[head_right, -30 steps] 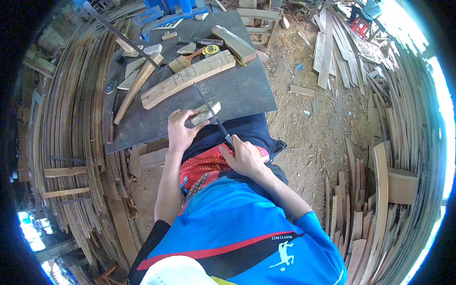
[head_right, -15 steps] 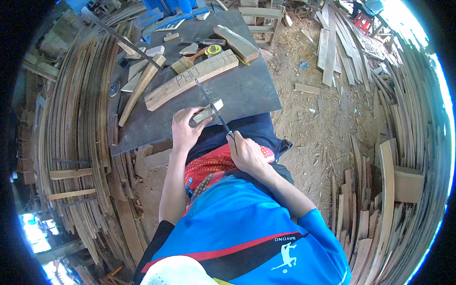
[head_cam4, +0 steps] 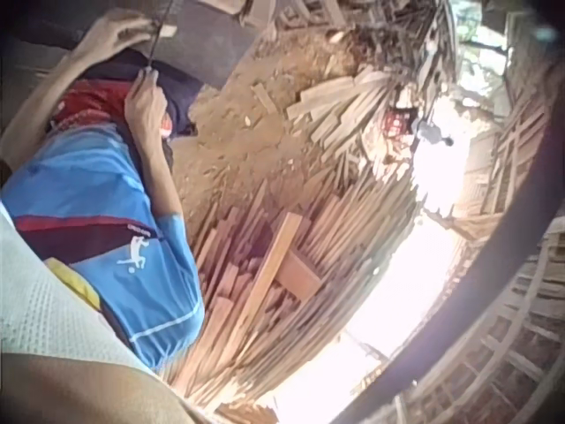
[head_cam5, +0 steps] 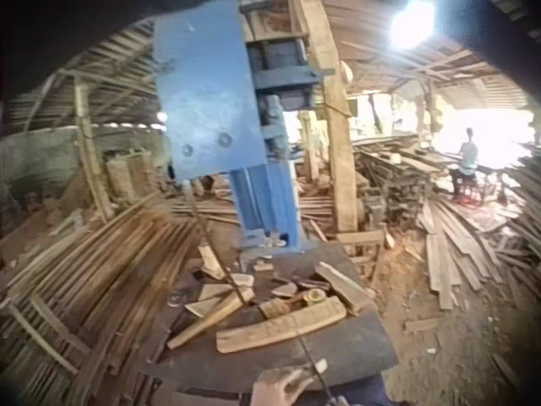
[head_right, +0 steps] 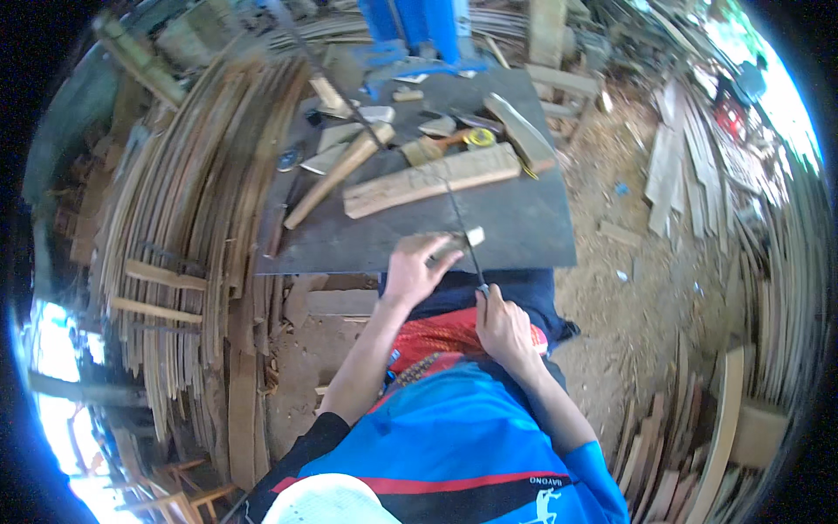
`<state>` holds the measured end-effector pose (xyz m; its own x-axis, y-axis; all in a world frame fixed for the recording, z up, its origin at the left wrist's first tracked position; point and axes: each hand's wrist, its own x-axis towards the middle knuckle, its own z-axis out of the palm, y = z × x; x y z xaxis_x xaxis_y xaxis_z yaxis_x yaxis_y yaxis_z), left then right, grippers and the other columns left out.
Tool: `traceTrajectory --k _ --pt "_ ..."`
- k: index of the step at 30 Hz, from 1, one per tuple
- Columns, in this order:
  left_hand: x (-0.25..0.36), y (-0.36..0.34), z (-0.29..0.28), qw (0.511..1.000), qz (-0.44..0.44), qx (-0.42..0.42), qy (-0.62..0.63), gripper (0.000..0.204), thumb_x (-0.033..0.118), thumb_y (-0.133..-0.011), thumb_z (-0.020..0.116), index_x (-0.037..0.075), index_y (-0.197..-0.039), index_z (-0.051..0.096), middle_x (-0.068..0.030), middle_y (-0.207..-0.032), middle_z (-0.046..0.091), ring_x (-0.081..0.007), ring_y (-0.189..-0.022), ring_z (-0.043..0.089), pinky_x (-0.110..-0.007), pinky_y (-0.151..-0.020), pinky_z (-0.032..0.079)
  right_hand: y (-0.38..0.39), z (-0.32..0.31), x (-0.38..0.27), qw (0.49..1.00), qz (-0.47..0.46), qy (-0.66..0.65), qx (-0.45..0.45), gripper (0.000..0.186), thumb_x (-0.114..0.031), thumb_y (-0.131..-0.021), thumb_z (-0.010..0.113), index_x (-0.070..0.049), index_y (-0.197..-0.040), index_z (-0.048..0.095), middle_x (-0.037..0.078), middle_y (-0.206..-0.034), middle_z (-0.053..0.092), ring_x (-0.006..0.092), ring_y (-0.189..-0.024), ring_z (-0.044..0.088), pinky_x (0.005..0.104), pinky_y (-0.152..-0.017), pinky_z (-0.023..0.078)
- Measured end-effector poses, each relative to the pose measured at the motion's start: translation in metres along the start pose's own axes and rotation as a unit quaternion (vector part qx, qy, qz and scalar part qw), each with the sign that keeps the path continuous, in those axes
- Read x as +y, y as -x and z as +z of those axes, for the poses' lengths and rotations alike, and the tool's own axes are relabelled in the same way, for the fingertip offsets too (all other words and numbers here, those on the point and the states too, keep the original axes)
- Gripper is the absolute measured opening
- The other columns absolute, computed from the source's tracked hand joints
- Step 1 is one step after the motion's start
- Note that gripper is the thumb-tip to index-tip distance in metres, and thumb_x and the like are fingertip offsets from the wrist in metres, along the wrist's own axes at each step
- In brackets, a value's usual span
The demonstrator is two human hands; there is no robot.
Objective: Sawing a small block of wood with a hand saw at a workbench.
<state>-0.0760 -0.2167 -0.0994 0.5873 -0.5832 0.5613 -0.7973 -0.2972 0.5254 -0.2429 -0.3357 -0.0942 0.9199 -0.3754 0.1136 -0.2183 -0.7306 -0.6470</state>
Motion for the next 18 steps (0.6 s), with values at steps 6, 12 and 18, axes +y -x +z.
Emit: traceTrajectory --k 6,12,18 --pt "0.000 0.002 -0.005 1.000 -0.014 -0.011 -0.022 0.029 0.028 -0.083 0.073 0.006 -0.102 0.071 -0.0127 -0.099 0.072 -0.0324 -0.092 0.067 -0.041 -0.084 0.051 -0.012 -0.017 -0.015 0.996 0.010 0.085 -0.036 0.030 -0.027 -0.100 0.045 -0.002 -0.086 0.053 0.026 -0.061 0.060 0.0451 -0.058 0.061 0.0543 -0.054 0.049" --pt "0.006 0.003 -0.002 1.000 -0.005 0.006 0.000 0.029 0.026 -0.084 0.071 0.005 -0.105 0.070 -0.0127 -0.099 0.072 -0.0310 -0.091 0.068 -0.041 -0.084 0.052 -0.028 -0.035 -0.026 0.987 -0.001 0.148 -0.070 0.035 -0.027 -0.099 0.045 -0.001 -0.082 0.057 0.026 -0.067 0.063 0.0438 -0.065 0.065 0.0524 -0.061 0.053" --pt "0.005 0.002 0.000 0.999 -0.028 -0.009 -0.011 0.031 0.029 -0.087 0.069 0.005 -0.105 0.069 -0.0137 -0.101 0.071 -0.0302 -0.091 0.068 -0.039 -0.079 0.056 -0.036 -0.040 -0.032 0.985 0.017 0.136 -0.100 0.037 -0.026 -0.099 0.044 0.001 -0.081 0.060 0.027 -0.072 0.065 0.0441 -0.070 0.066 0.0537 -0.067 0.053"
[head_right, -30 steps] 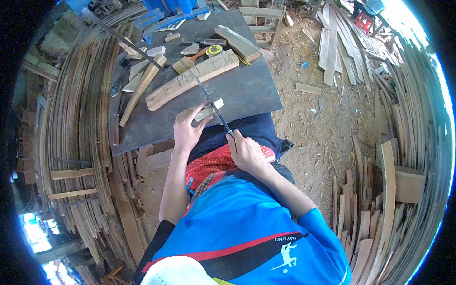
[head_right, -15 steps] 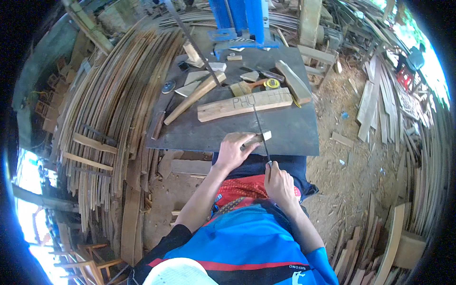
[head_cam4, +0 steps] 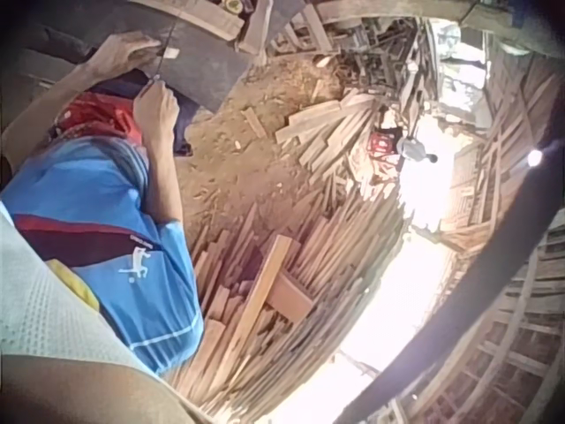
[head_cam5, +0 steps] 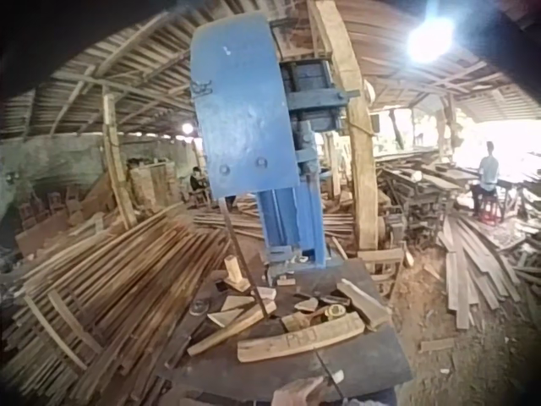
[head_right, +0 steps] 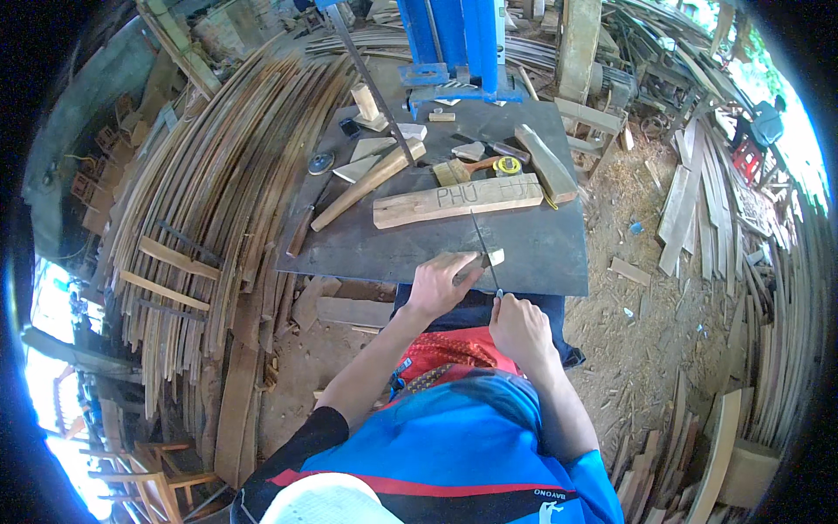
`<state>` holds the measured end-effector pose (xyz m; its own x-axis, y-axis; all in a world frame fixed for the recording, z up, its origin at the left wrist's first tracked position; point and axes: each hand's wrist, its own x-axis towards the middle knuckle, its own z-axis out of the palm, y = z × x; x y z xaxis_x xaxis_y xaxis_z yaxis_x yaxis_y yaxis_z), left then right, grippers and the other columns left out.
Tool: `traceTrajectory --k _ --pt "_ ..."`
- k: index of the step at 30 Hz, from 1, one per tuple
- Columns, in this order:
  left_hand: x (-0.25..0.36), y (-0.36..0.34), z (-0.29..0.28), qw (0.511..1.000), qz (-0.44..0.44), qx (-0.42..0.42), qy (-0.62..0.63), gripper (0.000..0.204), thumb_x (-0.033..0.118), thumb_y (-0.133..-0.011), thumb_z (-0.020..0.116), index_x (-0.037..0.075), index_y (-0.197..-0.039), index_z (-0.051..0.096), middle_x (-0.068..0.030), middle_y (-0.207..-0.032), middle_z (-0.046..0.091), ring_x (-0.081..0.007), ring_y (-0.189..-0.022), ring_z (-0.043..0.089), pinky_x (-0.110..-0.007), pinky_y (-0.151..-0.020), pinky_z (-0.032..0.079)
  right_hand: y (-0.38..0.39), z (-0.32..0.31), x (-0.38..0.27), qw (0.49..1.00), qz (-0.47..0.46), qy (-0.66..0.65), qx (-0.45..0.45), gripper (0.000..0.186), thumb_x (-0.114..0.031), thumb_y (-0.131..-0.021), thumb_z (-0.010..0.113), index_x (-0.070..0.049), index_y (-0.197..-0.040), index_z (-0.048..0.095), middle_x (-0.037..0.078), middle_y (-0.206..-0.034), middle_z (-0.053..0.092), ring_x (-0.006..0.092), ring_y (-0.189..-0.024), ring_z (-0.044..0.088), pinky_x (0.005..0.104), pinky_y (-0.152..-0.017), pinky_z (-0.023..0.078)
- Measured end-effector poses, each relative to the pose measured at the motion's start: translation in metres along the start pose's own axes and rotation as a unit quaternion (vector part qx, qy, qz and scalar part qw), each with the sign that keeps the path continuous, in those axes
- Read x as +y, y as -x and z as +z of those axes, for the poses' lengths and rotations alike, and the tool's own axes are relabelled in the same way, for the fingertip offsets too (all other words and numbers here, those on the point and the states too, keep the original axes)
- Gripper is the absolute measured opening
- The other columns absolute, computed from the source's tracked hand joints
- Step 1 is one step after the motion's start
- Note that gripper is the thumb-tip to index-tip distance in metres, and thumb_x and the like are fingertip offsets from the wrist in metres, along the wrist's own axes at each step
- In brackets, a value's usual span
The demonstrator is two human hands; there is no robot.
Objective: Sawing a small block of wood with a hand saw at a workbench.
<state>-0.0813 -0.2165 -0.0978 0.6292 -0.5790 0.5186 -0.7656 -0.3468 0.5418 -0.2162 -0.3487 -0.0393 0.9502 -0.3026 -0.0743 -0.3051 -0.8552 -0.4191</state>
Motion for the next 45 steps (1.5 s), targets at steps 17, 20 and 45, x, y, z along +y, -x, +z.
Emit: traceTrajectory --k 17,20,45 --pt "-0.036 -0.018 0.002 0.999 0.016 -0.009 -0.035 0.036 0.034 -0.088 0.068 0.003 -0.106 0.067 -0.0171 -0.094 0.070 -0.0331 -0.085 0.069 -0.040 -0.069 0.056 -0.041 0.036 0.008 0.994 -0.007 -0.057 0.093 0.035 -0.024 -0.098 0.046 0.001 -0.077 0.059 0.026 -0.066 0.063 0.0435 -0.065 0.065 0.0515 -0.064 0.053" --pt "-0.030 -0.023 -0.003 0.996 0.009 -0.047 -0.069 0.036 0.036 -0.089 0.066 0.004 -0.107 0.066 -0.0173 -0.092 0.071 -0.0335 -0.083 0.069 -0.041 -0.068 0.056 -0.044 0.039 0.014 0.992 -0.035 -0.060 0.102 0.035 -0.025 -0.097 0.046 0.001 -0.079 0.060 0.026 -0.067 0.063 0.0432 -0.065 0.065 0.0513 -0.063 0.054" --pt "-0.016 -0.049 -0.009 0.935 0.034 -0.185 -0.301 0.028 0.035 -0.097 0.049 0.008 -0.102 0.051 -0.0156 -0.087 0.065 -0.0343 -0.074 0.068 -0.048 -0.064 0.053 -0.040 0.056 0.006 0.989 -0.026 -0.078 0.123 0.033 -0.026 -0.097 0.048 0.000 -0.080 0.058 0.024 -0.062 0.063 0.0406 -0.059 0.065 0.0510 -0.055 0.052"
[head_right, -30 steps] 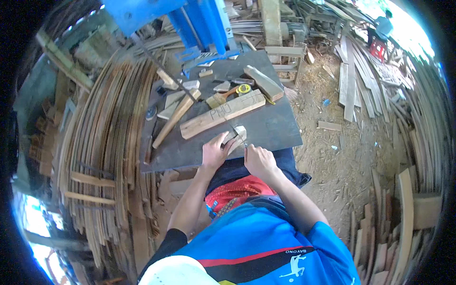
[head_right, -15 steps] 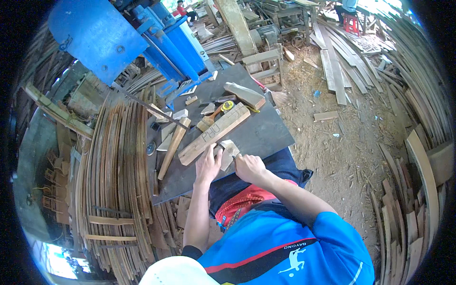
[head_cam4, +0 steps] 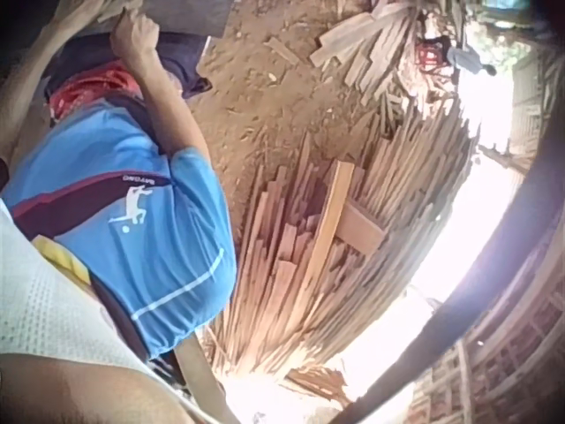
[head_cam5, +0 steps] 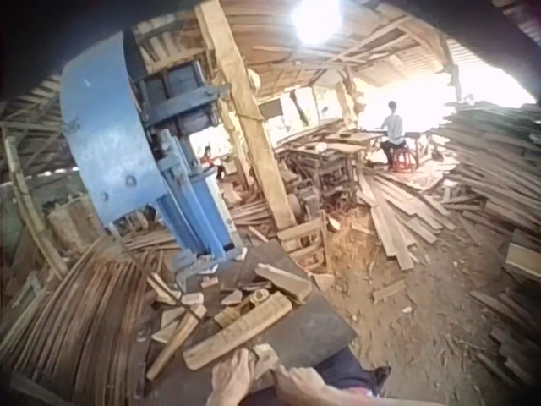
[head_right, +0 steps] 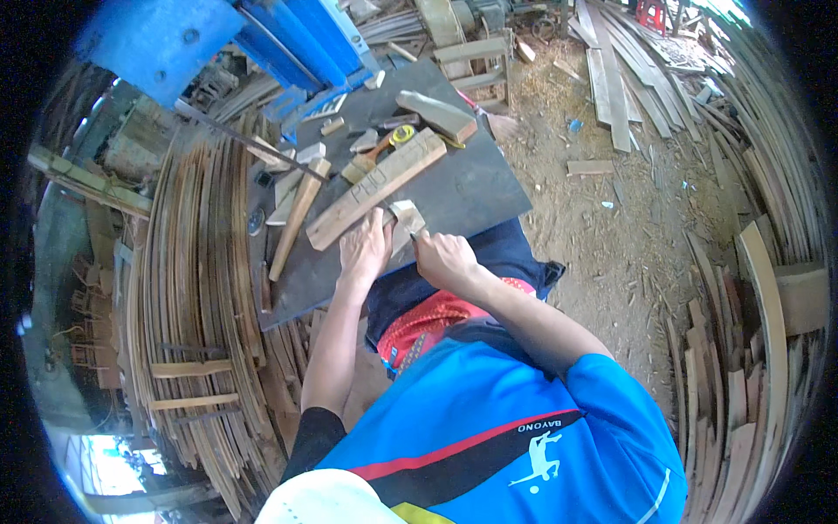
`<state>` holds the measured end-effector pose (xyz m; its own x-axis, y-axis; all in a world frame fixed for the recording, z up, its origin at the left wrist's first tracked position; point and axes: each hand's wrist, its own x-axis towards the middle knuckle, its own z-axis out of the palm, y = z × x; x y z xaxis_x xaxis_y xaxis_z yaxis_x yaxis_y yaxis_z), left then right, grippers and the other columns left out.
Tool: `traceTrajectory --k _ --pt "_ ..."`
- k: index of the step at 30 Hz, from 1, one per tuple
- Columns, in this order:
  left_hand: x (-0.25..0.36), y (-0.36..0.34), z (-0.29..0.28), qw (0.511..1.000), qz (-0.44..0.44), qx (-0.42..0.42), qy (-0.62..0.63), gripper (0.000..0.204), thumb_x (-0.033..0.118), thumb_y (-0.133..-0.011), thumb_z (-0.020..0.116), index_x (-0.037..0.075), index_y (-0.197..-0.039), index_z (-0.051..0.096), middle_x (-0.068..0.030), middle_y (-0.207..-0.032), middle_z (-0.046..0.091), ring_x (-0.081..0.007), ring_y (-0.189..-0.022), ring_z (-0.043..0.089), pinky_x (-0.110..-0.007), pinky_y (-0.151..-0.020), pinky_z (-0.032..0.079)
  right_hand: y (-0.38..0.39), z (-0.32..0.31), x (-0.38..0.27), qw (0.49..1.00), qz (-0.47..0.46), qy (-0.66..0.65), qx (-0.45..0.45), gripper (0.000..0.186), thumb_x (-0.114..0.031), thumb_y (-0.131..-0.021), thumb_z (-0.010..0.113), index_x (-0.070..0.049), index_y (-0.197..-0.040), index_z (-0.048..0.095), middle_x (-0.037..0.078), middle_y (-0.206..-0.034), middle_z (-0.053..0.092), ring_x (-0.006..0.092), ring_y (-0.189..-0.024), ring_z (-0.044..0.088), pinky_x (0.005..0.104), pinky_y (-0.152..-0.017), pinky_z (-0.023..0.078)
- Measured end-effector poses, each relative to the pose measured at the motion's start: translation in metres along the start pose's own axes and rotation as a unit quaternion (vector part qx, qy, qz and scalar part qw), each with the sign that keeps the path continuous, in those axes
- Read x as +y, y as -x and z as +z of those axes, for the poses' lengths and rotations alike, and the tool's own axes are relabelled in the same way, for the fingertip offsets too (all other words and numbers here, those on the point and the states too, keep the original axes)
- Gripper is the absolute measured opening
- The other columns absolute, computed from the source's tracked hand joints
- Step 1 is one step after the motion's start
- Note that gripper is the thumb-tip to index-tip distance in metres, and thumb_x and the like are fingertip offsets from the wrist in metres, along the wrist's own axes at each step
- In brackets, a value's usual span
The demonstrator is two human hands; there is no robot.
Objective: Sawing a small block of wood with a hand saw at a workbench.
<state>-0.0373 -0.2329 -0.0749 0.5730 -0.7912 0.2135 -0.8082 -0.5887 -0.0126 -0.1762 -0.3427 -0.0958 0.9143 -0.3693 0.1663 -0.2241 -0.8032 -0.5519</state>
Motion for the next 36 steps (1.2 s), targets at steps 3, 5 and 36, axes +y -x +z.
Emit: traceTrajectory --k 3,5,36 --pt "0.006 0.001 -0.011 0.999 -0.012 -0.037 0.012 0.028 0.034 -0.099 0.047 0.007 -0.103 0.051 -0.0142 -0.092 0.065 -0.0345 -0.076 0.068 -0.047 -0.066 0.053 0.002 -0.007 -0.004 1.000 -0.010 0.015 0.000 0.025 -0.020 -0.094 0.051 0.001 -0.083 0.058 0.023 -0.062 0.063 0.0387 -0.059 0.066 0.0482 -0.054 0.053" --pt "0.000 0.002 -0.007 0.999 0.013 -0.029 0.031 0.028 0.034 -0.099 0.048 0.007 -0.103 0.051 -0.0144 -0.092 0.065 -0.0347 -0.076 0.068 -0.047 -0.068 0.052 0.003 -0.011 -0.003 1.000 -0.017 0.012 -0.012 0.025 -0.020 -0.095 0.051 0.001 -0.082 0.058 0.023 -0.062 0.063 0.0389 -0.059 0.066 0.0482 -0.054 0.053" --pt "-0.016 -0.001 -0.013 0.990 0.010 -0.022 0.138 0.032 0.031 -0.093 0.057 0.003 -0.108 0.061 -0.0187 -0.092 0.069 -0.0357 -0.082 0.067 -0.043 -0.073 0.051 0.008 0.009 0.022 0.840 0.165 -0.471 -0.215 0.045 -0.044 -0.101 0.047 -0.003 -0.086 0.053 0.006 -0.064 0.058 0.0139 -0.054 0.059 0.0289 -0.050 0.048"
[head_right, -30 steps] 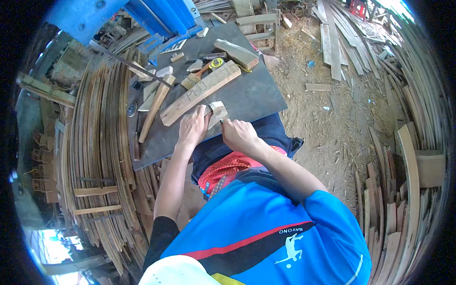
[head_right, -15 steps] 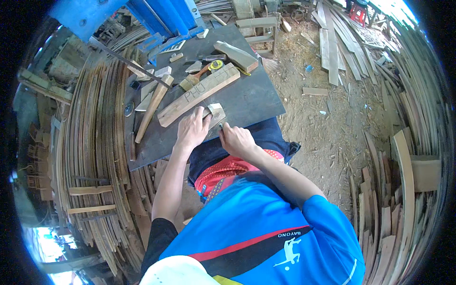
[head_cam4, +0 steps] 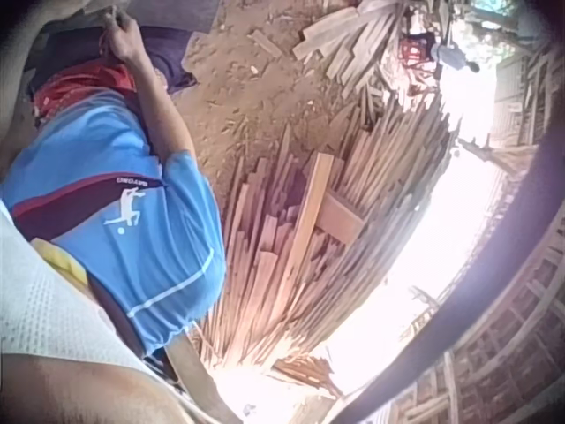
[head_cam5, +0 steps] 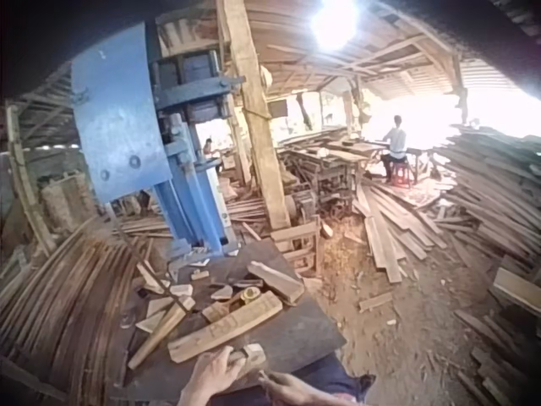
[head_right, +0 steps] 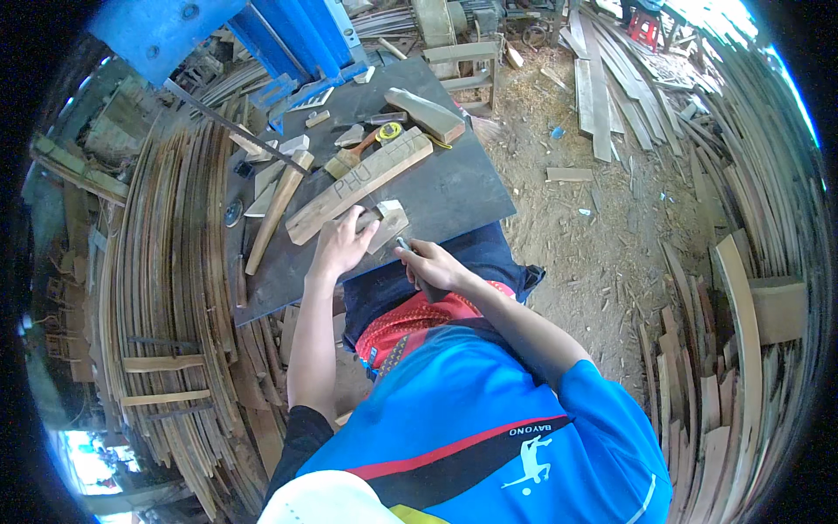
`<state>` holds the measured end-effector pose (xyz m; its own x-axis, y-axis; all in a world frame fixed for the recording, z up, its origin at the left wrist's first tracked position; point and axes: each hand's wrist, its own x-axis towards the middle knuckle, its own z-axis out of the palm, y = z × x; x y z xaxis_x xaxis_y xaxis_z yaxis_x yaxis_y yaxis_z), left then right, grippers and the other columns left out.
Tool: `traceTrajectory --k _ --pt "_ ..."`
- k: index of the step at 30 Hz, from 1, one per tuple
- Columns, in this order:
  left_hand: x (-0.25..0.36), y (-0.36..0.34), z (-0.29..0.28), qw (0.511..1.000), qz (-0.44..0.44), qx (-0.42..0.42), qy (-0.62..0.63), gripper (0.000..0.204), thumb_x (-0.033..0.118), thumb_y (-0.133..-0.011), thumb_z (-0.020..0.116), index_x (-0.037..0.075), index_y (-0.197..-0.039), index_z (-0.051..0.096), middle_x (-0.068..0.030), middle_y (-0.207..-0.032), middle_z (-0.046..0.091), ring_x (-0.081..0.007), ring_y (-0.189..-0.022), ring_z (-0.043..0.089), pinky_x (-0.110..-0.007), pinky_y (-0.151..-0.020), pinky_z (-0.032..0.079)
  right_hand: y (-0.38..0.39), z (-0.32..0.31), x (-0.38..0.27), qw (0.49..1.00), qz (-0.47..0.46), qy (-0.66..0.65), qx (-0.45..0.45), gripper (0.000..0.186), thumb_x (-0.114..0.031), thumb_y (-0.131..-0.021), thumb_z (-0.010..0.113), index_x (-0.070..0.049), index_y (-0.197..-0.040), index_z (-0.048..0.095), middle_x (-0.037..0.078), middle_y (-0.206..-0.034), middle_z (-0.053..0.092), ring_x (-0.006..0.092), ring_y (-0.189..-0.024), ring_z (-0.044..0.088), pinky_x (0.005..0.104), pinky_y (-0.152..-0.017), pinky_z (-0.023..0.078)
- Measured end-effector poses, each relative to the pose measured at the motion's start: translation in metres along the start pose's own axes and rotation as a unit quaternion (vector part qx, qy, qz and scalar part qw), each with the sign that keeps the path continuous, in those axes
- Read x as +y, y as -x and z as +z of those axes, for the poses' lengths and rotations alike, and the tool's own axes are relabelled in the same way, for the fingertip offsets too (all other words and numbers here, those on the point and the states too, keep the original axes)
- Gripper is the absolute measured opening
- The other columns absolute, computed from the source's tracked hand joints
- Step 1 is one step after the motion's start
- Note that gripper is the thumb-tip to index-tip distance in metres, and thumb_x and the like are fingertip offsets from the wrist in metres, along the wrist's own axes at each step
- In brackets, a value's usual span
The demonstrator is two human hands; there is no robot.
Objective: Sawing a small block of wood with a hand saw at a workbench.
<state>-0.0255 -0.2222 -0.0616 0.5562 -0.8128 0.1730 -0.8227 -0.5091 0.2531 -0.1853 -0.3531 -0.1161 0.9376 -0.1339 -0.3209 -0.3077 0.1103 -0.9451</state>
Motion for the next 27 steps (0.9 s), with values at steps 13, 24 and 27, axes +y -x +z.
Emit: traceTrajectory --k 13,24,27 --pt "0.033 -0.109 -0.014 0.975 0.120 0.082 0.169 0.023 0.031 -0.097 0.055 0.012 -0.108 0.062 -0.0112 -0.095 0.072 -0.0282 -0.090 0.070 -0.039 -0.077 0.054 0.010 0.005 -0.007 0.975 -0.089 0.185 0.087 0.044 -0.041 -0.101 0.046 0.002 -0.092 0.052 0.021 -0.065 0.060 0.0374 -0.066 0.064 0.0460 -0.063 0.048" --pt "0.017 -0.115 0.028 0.995 0.028 -0.066 0.075 0.034 0.047 -0.094 0.054 0.018 -0.105 0.069 -0.0091 -0.090 0.073 -0.0293 -0.086 0.071 -0.041 -0.075 0.055 0.018 0.004 -0.028 0.941 -0.072 0.315 0.101 0.050 -0.047 -0.093 0.055 0.003 -0.094 0.055 0.030 -0.080 0.064 0.0479 -0.082 0.063 0.0534 -0.074 0.048" --pt "0.017 -0.113 0.028 0.996 0.028 -0.066 0.060 0.033 0.046 -0.093 0.056 0.018 -0.103 0.070 -0.0093 -0.090 0.073 -0.0274 -0.085 0.071 -0.040 -0.074 0.055 0.016 0.002 -0.029 0.934 -0.064 0.337 0.099 0.050 -0.048 -0.092 0.055 0.002 -0.094 0.055 0.031 -0.081 0.065 0.0483 -0.084 0.063 0.0537 -0.075 0.049"
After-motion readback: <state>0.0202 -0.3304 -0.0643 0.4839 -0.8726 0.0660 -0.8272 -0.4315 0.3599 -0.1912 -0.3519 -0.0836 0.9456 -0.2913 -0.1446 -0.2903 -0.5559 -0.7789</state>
